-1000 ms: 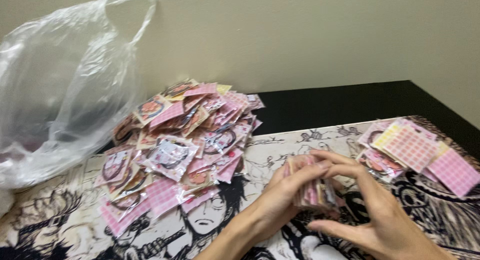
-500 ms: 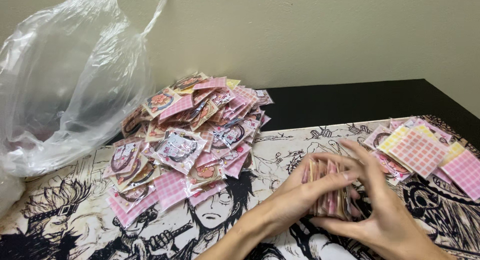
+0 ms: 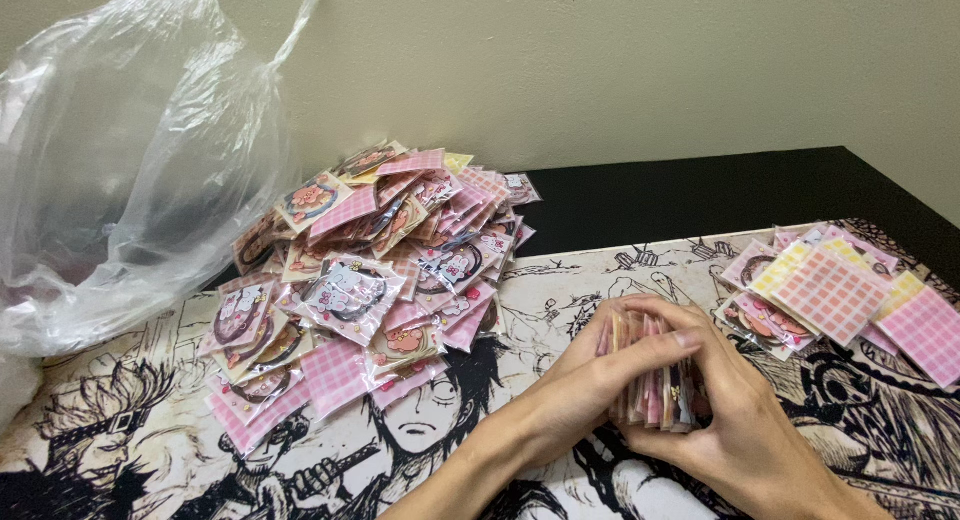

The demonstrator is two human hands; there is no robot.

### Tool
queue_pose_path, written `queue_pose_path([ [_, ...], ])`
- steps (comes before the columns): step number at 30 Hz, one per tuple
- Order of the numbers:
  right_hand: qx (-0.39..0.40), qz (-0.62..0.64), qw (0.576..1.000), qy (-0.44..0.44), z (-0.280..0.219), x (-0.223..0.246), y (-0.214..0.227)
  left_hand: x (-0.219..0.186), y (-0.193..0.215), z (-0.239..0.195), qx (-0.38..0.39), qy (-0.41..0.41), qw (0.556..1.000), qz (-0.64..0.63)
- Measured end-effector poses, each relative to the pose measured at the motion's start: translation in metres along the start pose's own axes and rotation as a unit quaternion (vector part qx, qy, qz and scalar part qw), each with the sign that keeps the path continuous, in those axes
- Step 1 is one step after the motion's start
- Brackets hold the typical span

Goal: The person sorts small plastic-wrapped sticker packs from a large pile on a table. They pick up packs, separate them by pattern or color, and place them into smaller stacks on the right side of the table.

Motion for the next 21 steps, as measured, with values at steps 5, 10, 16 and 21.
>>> queue_pose_path([
  [5,-0.025,0.037,0.999,0.003,-0.002,0.001,0.005,-0.004,-0.001,-0.002,0.065,-0.033,0.996,-0.060],
  [10,-0.082,-0.024,0.994,0.075,0.001,0.007,0.024,0.005,0.002,-0.001,0.092,-0.008,0.989,-0.114],
  [16,-0.074,-0.022,0.996,0.042,0.005,0.005,0.028,0.013,0.002,0.004,0.103,0.015,0.986,-0.127],
  [21,-0.068,-0.015,0.997,0.027,0.006,0.006,0.026,0.012,0.004,0.002,0.069,0.011,0.991,-0.117],
])
Point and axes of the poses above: each hand's wrist, its own z-axis towards the middle knuckle, its own y-axis out of the back of the hand, x = y × z, the point moved 5 cm from there along z, towards the middle knuckle, and after that the axes turned 8 degrees about -x, right-handed, at the moved point
